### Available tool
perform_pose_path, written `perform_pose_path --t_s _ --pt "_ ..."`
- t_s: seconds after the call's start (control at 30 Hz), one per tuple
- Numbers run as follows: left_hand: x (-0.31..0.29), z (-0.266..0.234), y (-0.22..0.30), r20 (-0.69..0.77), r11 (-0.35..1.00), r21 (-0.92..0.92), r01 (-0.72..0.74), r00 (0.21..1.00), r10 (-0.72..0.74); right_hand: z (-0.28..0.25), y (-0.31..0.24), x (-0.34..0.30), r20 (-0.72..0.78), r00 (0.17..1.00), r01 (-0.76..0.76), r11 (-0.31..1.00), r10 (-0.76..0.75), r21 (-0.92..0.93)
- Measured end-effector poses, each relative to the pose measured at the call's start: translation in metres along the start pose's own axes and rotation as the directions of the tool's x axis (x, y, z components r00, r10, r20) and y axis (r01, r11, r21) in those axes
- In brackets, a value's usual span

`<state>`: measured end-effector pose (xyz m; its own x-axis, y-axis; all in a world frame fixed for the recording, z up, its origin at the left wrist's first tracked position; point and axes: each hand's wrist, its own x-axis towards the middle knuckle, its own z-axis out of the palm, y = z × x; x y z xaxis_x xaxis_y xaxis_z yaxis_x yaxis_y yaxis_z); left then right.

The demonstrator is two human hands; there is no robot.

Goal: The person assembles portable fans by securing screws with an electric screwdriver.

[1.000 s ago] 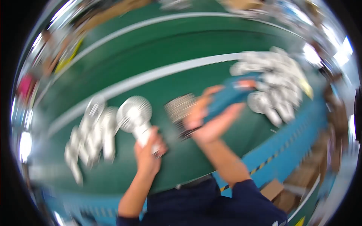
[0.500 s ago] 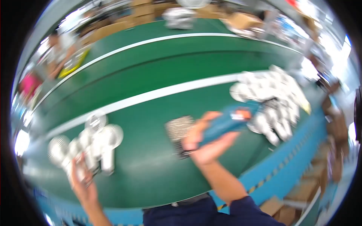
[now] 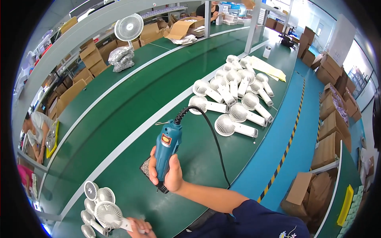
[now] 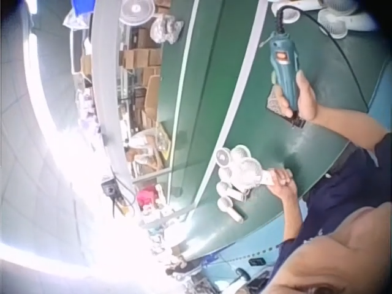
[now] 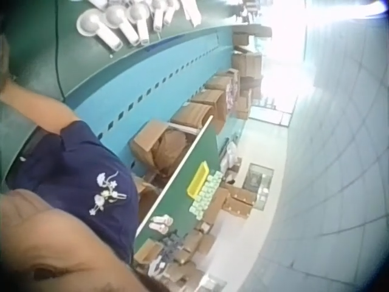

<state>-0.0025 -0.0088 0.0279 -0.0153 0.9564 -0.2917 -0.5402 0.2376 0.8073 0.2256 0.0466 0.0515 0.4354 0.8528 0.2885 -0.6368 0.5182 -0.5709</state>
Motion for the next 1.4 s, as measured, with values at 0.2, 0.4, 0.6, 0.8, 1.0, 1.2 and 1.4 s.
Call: perform_pose_path --t_s 0.2,0.4,0.6,0.8,1.0,1.2,1.4 --pt "-0.006 0.001 -0.023 -0.001 1.0 0.015 0.025 1.0 -0.025 0.004 0.001 0.002 0.018 1.0 -0.021 1.0 0.021 -0.005" --pt "-0.005 0.003 -0.026 -0.015 1.0 0.004 -0.011 1.0 0.012 0.004 -0.001 0.001 0.012 1.0 -0.021 1.0 0.022 -0.009" --pt "-0.009 0.012 -0.023 -0.009 0.996 0.063 -0.067 0.998 0.068 0.004 -0.002 -0.001 0.018 1.0 -0.017 1.0 0.016 0.008" --pt "-0.007 0.009 -0.024 0.017 0.997 0.068 -0.045 0.999 0.044 0.006 -0.001 -0.001 0.002 1.0 -0.017 1.0 0.017 0.004" --pt "-0.002 0.01 -0.025 0.0 0.991 0.124 -0.044 0.999 0.045 0.004 -0.001 0.0 0.006 1.0 -0.014 1.0 0.014 0.001" --pt "0.023 0.02 -0.03 0.158 0.995 0.083 -0.048 0.987 0.034 0.002 -0.001 0.0 0.013 1.0 -0.004 1.0 0.004 0.009" --pt "0.04 0.028 -0.036 0.205 0.999 0.046 -0.019 0.979 0.009 0.001 0.0 0.0 0.005 1.0 -0.003 1.0 0.003 0.015"
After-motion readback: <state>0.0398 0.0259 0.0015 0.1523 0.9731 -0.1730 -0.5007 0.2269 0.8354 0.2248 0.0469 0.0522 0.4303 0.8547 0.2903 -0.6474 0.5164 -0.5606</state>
